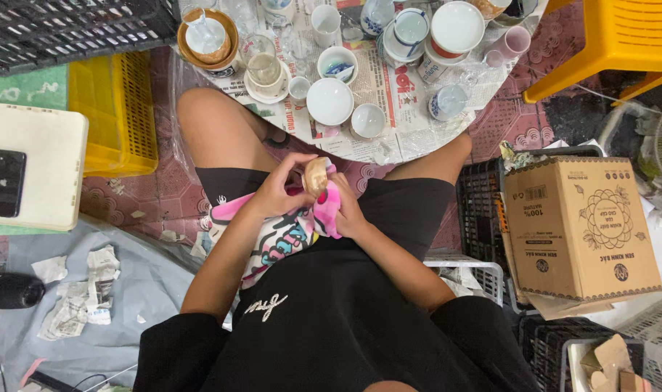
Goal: The person sits on the floor and wipes various ceramic dishes, including bowls and cups, using a pink patterned cloth. They handle each item individually, wiping the exterior and interior surfaces before placing them back on the floor.
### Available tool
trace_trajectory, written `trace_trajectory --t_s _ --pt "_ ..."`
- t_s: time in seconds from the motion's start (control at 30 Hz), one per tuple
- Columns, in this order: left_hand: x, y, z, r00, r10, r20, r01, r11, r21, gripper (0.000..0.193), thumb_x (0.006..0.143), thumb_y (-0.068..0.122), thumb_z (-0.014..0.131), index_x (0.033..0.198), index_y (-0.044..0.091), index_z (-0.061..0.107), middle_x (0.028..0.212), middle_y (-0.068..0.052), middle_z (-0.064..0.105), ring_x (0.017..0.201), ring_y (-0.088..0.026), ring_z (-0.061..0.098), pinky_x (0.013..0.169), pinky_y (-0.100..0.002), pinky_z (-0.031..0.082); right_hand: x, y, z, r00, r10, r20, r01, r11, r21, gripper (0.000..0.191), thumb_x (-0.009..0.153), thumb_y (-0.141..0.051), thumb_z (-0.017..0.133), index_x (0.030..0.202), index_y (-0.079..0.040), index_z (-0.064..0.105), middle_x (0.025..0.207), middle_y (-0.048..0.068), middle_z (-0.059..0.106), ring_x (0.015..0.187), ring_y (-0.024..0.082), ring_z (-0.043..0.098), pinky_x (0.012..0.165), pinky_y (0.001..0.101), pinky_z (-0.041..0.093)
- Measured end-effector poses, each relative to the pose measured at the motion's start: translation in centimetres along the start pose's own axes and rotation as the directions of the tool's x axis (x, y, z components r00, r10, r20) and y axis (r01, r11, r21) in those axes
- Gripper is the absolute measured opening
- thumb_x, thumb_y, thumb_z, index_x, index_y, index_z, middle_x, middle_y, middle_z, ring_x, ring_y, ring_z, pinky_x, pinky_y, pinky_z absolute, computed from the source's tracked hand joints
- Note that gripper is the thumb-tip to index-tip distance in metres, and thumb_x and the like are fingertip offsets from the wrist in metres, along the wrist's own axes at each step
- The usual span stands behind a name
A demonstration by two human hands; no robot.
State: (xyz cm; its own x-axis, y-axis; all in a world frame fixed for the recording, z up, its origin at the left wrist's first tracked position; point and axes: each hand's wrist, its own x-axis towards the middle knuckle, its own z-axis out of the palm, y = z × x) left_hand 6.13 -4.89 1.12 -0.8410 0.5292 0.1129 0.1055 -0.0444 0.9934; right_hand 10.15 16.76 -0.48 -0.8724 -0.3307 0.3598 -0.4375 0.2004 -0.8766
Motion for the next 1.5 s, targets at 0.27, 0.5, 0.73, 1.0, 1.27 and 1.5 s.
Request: trace_trajectory --t_s 0.27,0.5,0.73,1.0,1.27,1.5 --pt "0.2 1.2 0.6 0.935 0.346 -0.077 -0.293 0.877 0.381 0.076 0.068 0.012 0.094 0.134 0.011 0.057 0.128 -0.012 0.061 0.117 -0.024 0.062 0.099 -0.036 0.052 -1.2 0.6 1.1 0.928 0.365 0.076 -0.326 0.694 0.642 0.055 0.088 -0.021 0.073 0.136 -0.006 0.05 0.124 0.013 0.062 0.112 0.024 0.063 0.098 0.0376 0.051" --pt "-0.5 -1.2 -0.4 1.0 -0.012 0.022 0.018 0.941 -0.338 0.085 0.089 0.066 0.07 0.138 -0.001 0.056 0.116 -0.007 0.069 0.102 -0.013 0.066 0.088 -0.028 0.052 -1.1 -0.1 0.7 0.967 -0.237 -0.088 0.241 0.97 0.03 0.042 0.08 -0.023 0.079 0.114 -0.002 0.065 0.114 0.017 0.061 0.102 0.035 0.063 0.091 0.0421 0.051" --pt "-1.3 -6.3 -1.0 0.993 -0.082 0.084 0.107 0.93 -0.351 0.086 0.096 0.069 0.062 0.137 -0.007 0.061 0.112 -0.005 0.072 0.101 -0.011 0.065 0.092 -0.027 0.053 -0.2 -0.2 0.6 0.961 -0.27 0.056 0.273 0.96 -0.062 0.029 0.081 -0.016 0.067 0.106 -0.001 0.065 0.108 0.016 0.059 0.099 0.039 0.06 0.093 0.0447 0.05" --pt "-0.8 -3.6 -0.6 0.99 -0.078 0.119 0.121 0.899 -0.42 0.074 0.094 0.043 0.077 0.145 -0.006 0.053 0.126 -0.008 0.069 0.113 -0.013 0.065 0.101 -0.03 0.052 0.7 -1.9 0.1 0.981 -0.191 0.02 0.191 0.982 -0.01 0.025 0.084 -0.011 0.066 0.107 -0.002 0.065 0.103 0.013 0.06 0.096 0.034 0.061 0.091 0.042 0.049" --pt "-0.1 2.7 -0.4 0.983 0.177 -0.056 -0.148 0.931 0.333 0.086 0.069 0.033 0.09 0.142 0.0 0.06 0.118 -0.01 0.068 0.105 -0.019 0.062 0.095 -0.032 0.051 0.5 -1.8 -0.5 0.997 -0.071 -0.02 0.072 0.992 0.102 0.031 0.088 -0.016 0.074 0.113 0.0 0.065 0.11 0.015 0.064 0.099 0.03 0.066 0.088 0.0366 0.051" --pt "-0.5 -0.8 -0.5 0.999 -0.04 0.028 0.048 0.931 -0.362 0.088 0.087 0.059 0.074 0.15 0.001 0.058 0.119 -0.01 0.072 0.092 -0.011 0.062 0.08 -0.024 0.046 -1.0 -0.3 0.5 0.987 -0.101 -0.129 0.112 0.99 0.084 0.035 0.084 -0.015 0.078 0.111 0.001 0.064 0.104 0.013 0.061 0.092 0.028 0.062 0.084 0.0376 0.05"
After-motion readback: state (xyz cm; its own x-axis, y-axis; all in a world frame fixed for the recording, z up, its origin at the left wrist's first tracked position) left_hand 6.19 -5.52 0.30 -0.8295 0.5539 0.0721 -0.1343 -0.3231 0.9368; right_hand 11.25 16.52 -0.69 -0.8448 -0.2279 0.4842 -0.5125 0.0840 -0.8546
